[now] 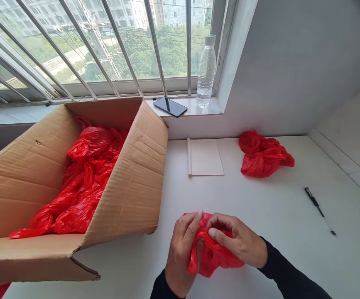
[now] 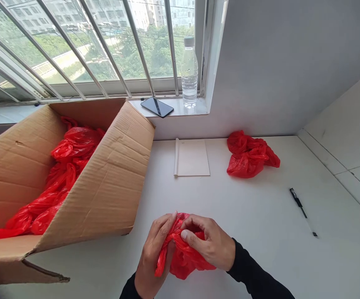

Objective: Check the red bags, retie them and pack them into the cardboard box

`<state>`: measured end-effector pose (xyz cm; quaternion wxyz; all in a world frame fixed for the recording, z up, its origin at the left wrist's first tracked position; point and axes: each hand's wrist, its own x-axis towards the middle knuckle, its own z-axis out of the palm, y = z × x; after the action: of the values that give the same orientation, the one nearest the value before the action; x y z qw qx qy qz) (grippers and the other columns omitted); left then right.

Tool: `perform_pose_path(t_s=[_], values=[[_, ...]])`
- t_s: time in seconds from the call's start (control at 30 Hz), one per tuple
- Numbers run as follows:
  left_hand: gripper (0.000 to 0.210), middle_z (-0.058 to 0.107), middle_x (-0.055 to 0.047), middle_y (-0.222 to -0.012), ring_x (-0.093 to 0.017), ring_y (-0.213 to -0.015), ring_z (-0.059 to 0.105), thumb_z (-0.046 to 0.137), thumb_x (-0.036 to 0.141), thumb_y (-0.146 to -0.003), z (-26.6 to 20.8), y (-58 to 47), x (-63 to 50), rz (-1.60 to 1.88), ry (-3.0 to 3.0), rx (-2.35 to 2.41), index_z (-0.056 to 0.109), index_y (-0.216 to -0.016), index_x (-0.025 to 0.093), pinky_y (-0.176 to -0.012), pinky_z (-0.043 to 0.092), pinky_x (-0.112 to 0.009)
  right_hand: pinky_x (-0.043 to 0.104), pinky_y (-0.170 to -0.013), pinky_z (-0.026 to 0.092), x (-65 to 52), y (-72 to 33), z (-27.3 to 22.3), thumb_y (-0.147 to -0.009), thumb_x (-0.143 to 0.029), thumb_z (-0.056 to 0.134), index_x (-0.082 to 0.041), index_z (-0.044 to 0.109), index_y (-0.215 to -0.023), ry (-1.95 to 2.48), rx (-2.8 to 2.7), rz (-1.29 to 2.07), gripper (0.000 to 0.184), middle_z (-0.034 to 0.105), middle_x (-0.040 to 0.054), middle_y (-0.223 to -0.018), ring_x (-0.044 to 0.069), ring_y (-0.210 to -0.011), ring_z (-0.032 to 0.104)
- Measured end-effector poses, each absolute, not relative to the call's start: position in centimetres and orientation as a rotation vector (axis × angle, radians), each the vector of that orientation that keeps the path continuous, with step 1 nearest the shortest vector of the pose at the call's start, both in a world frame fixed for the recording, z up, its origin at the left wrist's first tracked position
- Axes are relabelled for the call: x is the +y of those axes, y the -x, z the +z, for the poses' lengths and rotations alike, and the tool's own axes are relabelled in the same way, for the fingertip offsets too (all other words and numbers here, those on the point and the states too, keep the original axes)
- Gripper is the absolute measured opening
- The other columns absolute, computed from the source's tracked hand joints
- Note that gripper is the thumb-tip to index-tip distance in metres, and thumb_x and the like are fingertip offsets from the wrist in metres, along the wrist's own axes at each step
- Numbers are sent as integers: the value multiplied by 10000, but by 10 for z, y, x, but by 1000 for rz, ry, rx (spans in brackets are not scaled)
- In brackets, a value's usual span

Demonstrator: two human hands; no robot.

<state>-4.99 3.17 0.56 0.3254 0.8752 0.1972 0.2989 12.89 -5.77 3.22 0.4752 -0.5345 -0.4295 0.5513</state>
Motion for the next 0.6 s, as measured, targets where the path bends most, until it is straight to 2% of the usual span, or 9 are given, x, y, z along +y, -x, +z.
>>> perform_pose_path(t_s=[0.07,0.13,0.17,0.23,0.3,0.37,0.47,0.6], values=[[529,638,-97,-1244,-221,-1176,560,495,106,-967,8,49,32,755,-2267,493,426,-1475,238,-1022,487,-412,291,-710,446,-58,-129,33,-1011,-486,484,-185,584,-930,1364,-983,1308,328,606,11,-851,142,-742,516],[482,670,-73,-1213,-214,-1146,591,542,123,-953,12,50,33,742,-2196,507,489,-1410,267,-1009,496,-402,286,-685,432,-59,-132,37,-1001,-527,478,-197,572,-1027,1400,-957,1309,344,582,-7,-808,135,-708,496],[447,674,-69,-1212,-210,-1126,610,562,145,-949,14,51,32,731,-2139,542,518,-1375,277,-986,511,-387,285,-685,433,-60,-133,39,-974,-538,530,-208,558,-1110,1403,-970,1330,358,580,-14,-803,137,-705,500],[381,675,-73,-1215,-205,-1075,647,581,201,-949,16,54,30,700,-2015,636,557,-1320,287,-911,548,-352,285,-691,440,-63,-135,45,-879,-513,678,-236,506,-1262,1422,-1036,1360,503,586,-25,-824,140,-705,512],[365,677,-76,-1218,-210,-1052,666,590,246,-943,15,57,27,660,-1922,713,570,-1305,288,-861,565,-337,287,-683,446,-67,-137,47,-828,-438,735,-265,497,-1325,1523,-1115,1329,577,605,-19,-882,141,-701,518],[370,679,-71,-1229,-222,-1088,661,585,259,-935,12,62,24,635,-1867,757,577,-1304,289,-874,564,-344,299,-660,451,-73,-141,46,-865,-395,678,-284,538,-1318,1688,-1147,1236,487,630,-7,-915,139,-665,509],[324,692,-61,-1210,-229,-1134,644,543,255,-948,5,70,22,653,-1823,873,618,-1262,276,-945,534,-365,341,-708,494,-84,-152,37,-942,-420,563,-279,606,-1259,1845,-1108,1087,350,680,27,-964,171,-714,565],[262,666,-65,-1130,-219,-1077,627,512,291,-975,10,77,19,745,-1845,1088,663,-1187,263,-899,527,-339,361,-797,545,-100,-168,29,-970,-495,529,-256,591,-1265,1836,-847,965,384,687,63,-1047,217,-901,634]])
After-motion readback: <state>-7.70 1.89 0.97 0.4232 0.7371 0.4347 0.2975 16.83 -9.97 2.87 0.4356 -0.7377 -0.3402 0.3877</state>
